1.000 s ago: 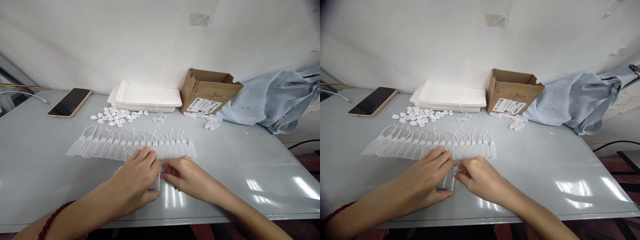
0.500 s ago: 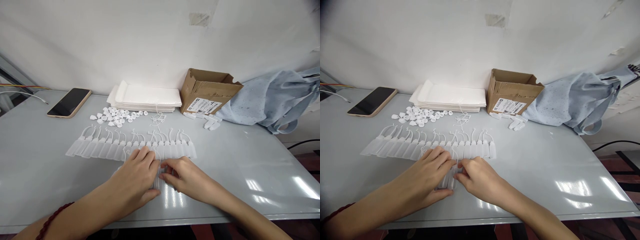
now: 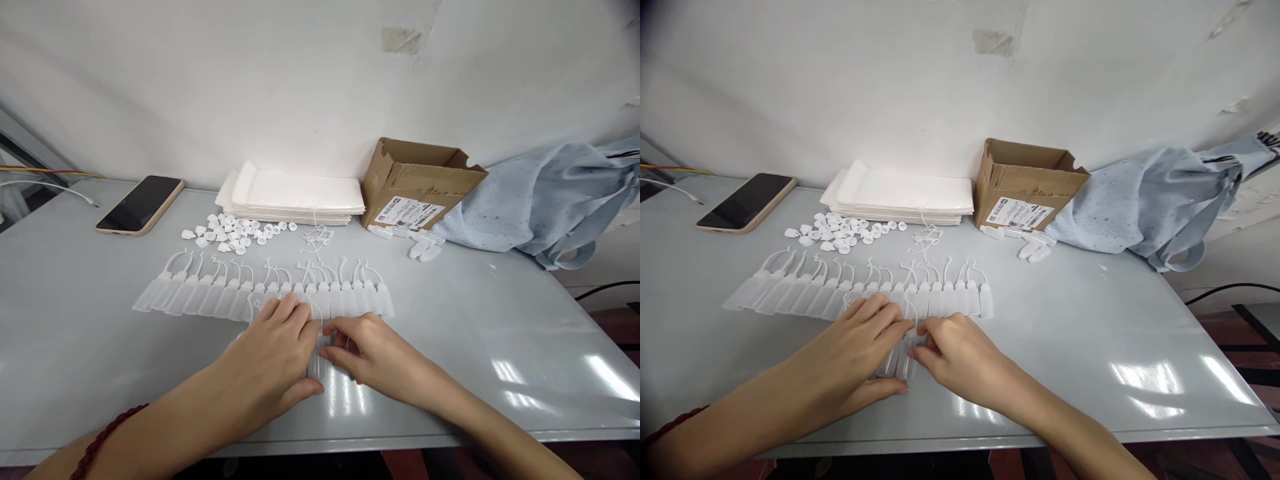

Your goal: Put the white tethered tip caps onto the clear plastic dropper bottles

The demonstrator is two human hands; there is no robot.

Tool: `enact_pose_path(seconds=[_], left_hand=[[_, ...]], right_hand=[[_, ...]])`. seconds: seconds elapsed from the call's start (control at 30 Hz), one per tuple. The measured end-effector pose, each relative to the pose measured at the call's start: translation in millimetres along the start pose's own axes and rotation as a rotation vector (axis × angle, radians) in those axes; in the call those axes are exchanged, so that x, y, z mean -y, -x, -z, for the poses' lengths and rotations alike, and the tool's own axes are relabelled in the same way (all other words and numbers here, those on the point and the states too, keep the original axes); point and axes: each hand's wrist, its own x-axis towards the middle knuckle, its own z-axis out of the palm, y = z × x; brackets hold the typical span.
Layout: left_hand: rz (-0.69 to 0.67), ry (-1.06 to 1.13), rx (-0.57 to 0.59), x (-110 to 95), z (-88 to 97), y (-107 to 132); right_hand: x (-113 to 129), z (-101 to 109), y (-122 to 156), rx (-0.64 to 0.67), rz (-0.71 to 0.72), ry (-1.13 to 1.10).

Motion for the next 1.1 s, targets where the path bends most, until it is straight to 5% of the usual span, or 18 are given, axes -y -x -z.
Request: enact_pose_path(seconds=[0.4,0.67,0.8,1.1], left_hand=[[0.016,0.134,0.018,3,14.2,-1],[0.125,0.291,-0.289,22,11.1,-4],[0.204,0.276,-0.327,35,15.5,-13],[0.265,0.083,-0.156,73,32.4,-64]], right_hand=[[1,4,1,-0.028,-0.006,-0.017],[1,19,7,0.084,-0.059,-0.191],[-8,40,6,0.129,-0.02,-0.28],[-50,79,-9,-0.435,-0.121,0.01]])
